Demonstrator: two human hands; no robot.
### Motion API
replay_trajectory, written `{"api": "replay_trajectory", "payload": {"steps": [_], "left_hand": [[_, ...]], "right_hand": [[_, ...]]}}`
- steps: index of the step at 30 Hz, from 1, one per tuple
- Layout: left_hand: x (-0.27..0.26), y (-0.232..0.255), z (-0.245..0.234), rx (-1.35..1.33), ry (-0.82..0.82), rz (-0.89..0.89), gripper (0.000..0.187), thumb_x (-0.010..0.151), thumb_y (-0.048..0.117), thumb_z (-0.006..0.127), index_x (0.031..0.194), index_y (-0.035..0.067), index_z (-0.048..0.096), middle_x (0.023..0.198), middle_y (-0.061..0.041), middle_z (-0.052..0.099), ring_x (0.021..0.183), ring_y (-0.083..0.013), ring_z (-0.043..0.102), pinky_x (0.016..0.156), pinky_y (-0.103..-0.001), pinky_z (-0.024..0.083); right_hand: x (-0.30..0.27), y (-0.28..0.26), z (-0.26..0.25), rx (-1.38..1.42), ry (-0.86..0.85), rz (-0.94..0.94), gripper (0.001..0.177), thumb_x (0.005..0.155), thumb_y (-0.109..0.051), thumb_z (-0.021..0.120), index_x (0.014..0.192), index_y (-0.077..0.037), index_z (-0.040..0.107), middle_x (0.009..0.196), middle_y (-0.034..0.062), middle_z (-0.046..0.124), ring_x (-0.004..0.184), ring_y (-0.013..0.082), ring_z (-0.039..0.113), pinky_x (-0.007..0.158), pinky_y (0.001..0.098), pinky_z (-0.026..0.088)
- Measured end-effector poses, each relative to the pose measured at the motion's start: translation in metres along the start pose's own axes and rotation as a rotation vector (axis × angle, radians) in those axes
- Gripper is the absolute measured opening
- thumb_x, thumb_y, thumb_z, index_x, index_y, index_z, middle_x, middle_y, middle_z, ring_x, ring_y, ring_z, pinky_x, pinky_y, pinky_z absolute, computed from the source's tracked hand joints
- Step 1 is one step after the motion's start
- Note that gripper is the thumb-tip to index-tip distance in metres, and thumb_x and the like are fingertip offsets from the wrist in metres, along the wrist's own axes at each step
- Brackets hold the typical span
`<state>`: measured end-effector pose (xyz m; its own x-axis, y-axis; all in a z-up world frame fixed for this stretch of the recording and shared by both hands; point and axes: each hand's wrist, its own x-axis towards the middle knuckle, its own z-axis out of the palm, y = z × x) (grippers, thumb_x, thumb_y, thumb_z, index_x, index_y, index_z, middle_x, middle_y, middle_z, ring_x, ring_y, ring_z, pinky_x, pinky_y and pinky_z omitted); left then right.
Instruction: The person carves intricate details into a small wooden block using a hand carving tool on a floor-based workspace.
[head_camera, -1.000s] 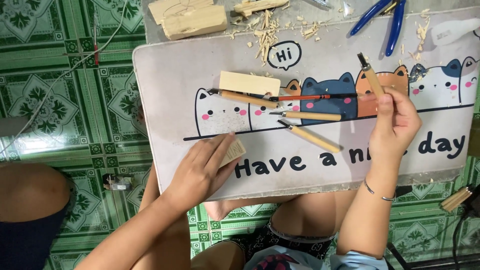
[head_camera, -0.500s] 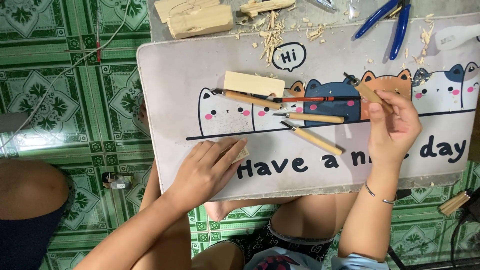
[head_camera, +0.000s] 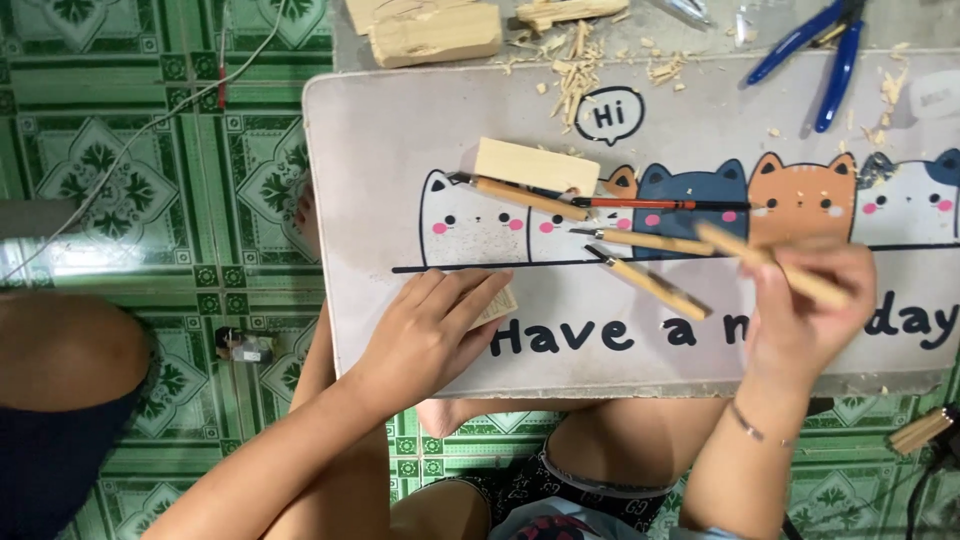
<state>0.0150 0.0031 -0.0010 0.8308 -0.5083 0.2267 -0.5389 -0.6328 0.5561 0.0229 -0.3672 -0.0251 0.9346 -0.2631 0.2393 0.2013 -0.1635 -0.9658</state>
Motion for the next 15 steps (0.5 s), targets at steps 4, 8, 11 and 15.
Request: {"api": "replay_trajectory", "payload": {"steps": [4,8,11,15], "left_hand": [[0.006,0.002,-0.005,-0.017,-0.011,-0.010,0.044,0.102,0.025,0.070,0.140,0.007,0.058,0.122,-0.012,0.064,0.093,-0.0283,0.059,0.085,-0.041,0.052],[0.003,-0.001,-0.006,-0.060,-0.014,-0.064,0.057,0.093,0.021,0.076,0.142,0.001,0.053,0.111,-0.012,0.071,0.089,-0.0273,0.060,0.082,-0.037,0.051],[0.001,0.001,-0.009,-0.083,-0.015,-0.061,0.056,0.100,0.026,0.072,0.144,0.001,0.049,0.118,-0.009,0.070,0.089,-0.0276,0.057,0.082,-0.039,0.051],[0.004,0.000,-0.015,-0.180,0.022,-0.056,0.039,0.098,0.023,0.073,0.130,0.002,0.064,0.119,-0.013,0.067,0.092,-0.0286,0.059,0.084,-0.039,0.053]], "right_hand": [[-0.038,-0.018,0.040,0.117,-0.040,0.010,0.040,0.104,-0.047,0.061,0.103,-0.017,0.036,0.090,0.0028,0.041,0.071,0.0132,0.043,0.068,0.0294,0.051],[-0.069,-0.030,0.078,0.325,-0.147,0.165,0.023,0.110,-0.023,0.042,0.122,-0.003,0.044,0.119,0.0139,0.050,0.106,0.0298,0.063,0.101,0.0435,0.058],[-0.085,-0.042,0.108,0.329,-0.299,0.178,0.033,0.112,-0.012,0.042,0.137,0.007,0.052,0.138,0.0251,0.059,0.120,0.0400,0.069,0.104,0.0451,0.065],[-0.095,-0.046,0.130,0.046,-0.238,-0.016,0.015,0.098,-0.005,0.064,0.109,0.003,0.058,0.098,0.0187,0.071,0.085,0.0238,0.077,0.076,0.0296,0.070]]}}
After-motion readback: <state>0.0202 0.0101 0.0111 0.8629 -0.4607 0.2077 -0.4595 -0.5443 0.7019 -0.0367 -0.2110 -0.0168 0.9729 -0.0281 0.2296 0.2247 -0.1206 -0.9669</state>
